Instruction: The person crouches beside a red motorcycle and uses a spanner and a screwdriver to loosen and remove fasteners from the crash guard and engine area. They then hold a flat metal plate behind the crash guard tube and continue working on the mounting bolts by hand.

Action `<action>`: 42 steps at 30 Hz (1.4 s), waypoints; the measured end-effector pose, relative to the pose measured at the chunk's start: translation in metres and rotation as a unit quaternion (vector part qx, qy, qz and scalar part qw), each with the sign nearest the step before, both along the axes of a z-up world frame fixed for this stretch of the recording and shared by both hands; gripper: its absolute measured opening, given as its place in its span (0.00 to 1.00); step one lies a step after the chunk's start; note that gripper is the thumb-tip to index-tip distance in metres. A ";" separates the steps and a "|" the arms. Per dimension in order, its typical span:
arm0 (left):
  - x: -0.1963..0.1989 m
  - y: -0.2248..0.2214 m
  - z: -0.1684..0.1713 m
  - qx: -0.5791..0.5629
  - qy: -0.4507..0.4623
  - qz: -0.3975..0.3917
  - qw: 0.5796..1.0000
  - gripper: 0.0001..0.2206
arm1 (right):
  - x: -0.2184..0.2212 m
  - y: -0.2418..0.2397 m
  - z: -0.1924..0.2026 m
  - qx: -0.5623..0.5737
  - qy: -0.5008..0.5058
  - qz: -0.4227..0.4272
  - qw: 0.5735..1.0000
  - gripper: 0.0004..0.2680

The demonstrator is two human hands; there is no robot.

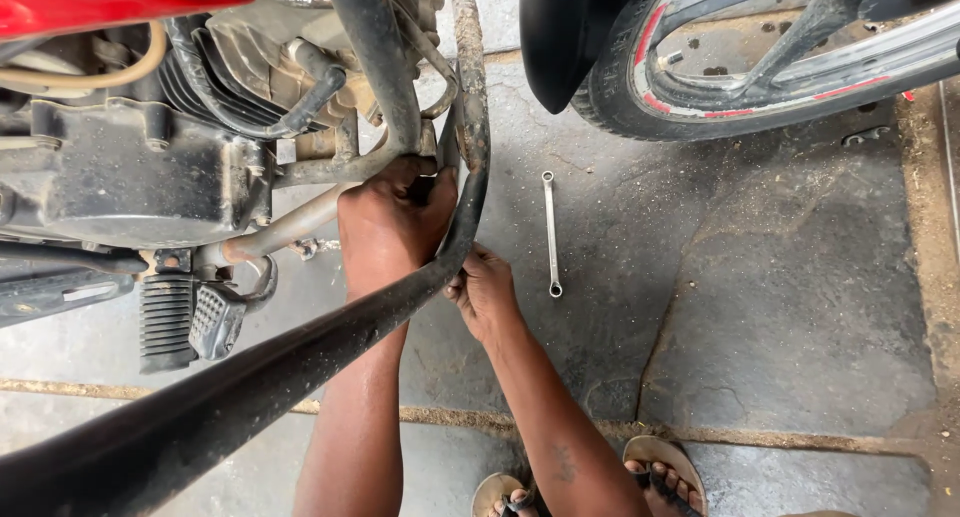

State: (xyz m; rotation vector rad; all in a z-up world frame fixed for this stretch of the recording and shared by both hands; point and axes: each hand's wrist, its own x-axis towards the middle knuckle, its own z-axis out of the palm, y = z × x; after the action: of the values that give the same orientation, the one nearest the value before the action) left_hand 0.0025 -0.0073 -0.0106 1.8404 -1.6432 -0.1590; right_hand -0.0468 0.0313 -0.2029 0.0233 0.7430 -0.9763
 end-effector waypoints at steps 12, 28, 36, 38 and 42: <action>0.005 -0.001 -0.003 0.022 0.043 -0.016 0.999 0.08 | -0.037 -0.017 -0.012 0.020 0.096 -0.031 0.995 0.15; 0.003 0.006 0.025 0.015 0.051 0.000 0.999 0.13 | -0.054 -0.022 -0.026 -0.014 0.083 -0.077 0.993 0.17; 0.000 0.001 0.016 0.048 0.050 0.048 0.996 0.14 | -0.055 -0.019 -0.022 -0.036 0.074 -0.059 0.995 0.16; 0.002 0.001 0.018 0.048 0.037 0.021 0.998 0.13 | -0.053 -0.019 -0.021 -0.030 0.082 -0.060 0.994 0.17; 0.007 0.001 0.009 0.049 0.014 -0.001 0.999 0.13 | -0.056 -0.023 -0.025 -0.028 0.085 -0.068 0.994 0.17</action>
State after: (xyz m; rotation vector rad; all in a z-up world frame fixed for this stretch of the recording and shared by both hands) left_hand 0.0091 -0.0066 -0.0017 1.9007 -1.6457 -0.2698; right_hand -0.1026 0.0079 -0.2275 -0.0596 0.8777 -1.1379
